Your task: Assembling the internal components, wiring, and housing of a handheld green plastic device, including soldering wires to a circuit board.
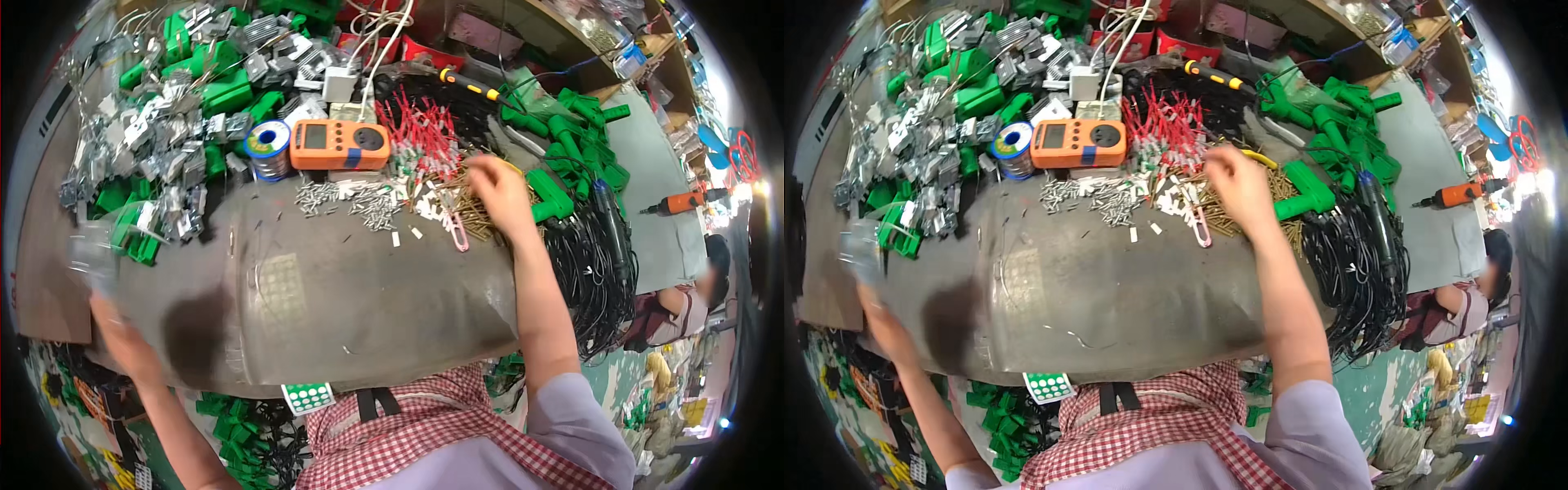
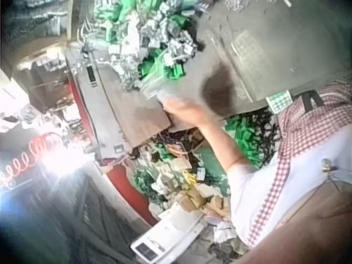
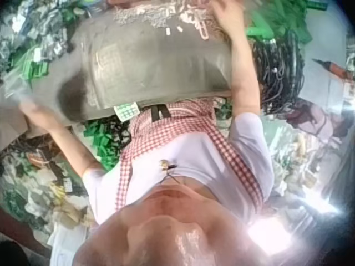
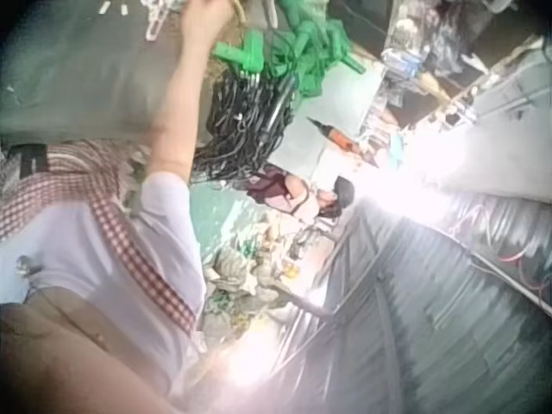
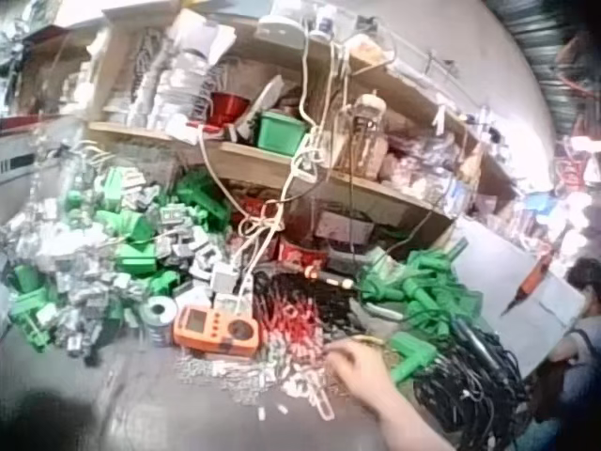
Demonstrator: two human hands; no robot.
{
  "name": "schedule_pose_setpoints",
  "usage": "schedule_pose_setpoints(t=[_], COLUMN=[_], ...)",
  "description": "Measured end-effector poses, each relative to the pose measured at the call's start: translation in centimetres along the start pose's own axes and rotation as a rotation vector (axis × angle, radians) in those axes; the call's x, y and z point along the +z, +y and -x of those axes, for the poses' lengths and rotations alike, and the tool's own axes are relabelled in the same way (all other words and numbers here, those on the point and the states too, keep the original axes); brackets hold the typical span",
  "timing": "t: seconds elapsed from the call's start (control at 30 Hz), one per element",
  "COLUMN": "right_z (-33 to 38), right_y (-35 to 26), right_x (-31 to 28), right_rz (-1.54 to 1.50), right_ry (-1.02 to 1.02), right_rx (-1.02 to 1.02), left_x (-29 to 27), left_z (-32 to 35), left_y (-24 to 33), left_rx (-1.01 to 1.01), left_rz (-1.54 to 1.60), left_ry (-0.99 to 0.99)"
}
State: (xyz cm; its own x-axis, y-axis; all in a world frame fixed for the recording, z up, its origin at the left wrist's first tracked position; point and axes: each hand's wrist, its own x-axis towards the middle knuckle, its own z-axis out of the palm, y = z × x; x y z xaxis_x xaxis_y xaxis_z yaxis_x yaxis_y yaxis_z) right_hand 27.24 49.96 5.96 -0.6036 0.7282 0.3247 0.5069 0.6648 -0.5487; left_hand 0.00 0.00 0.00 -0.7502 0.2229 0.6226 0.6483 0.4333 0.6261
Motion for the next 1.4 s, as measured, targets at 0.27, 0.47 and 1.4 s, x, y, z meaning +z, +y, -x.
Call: schedule_pose_setpoints(t=[0.27, 0.47, 1.4], right_z=[-11.8, -13.2, 16.6], right_y=[12.1, 13.6, 0.3], right_x=[0.5, 0.9, -4.7], right_rz=[0.44, 0.477, 0.009], right_ry=[-0.31, -0.338, -0.239], right_rx=[-0.094, -0.117, -0.358], left_x=[9.9, 13.7, 16.3], left_z=[4.9, 5.1, 6.9], left_y=[20.0, 28.0, 29.5], left_rx=[0.597, 0.559, 0.831], left_rz=[0.068, -0.072, 0.128], left_ry=[-1.075, -1.199, -1.212])
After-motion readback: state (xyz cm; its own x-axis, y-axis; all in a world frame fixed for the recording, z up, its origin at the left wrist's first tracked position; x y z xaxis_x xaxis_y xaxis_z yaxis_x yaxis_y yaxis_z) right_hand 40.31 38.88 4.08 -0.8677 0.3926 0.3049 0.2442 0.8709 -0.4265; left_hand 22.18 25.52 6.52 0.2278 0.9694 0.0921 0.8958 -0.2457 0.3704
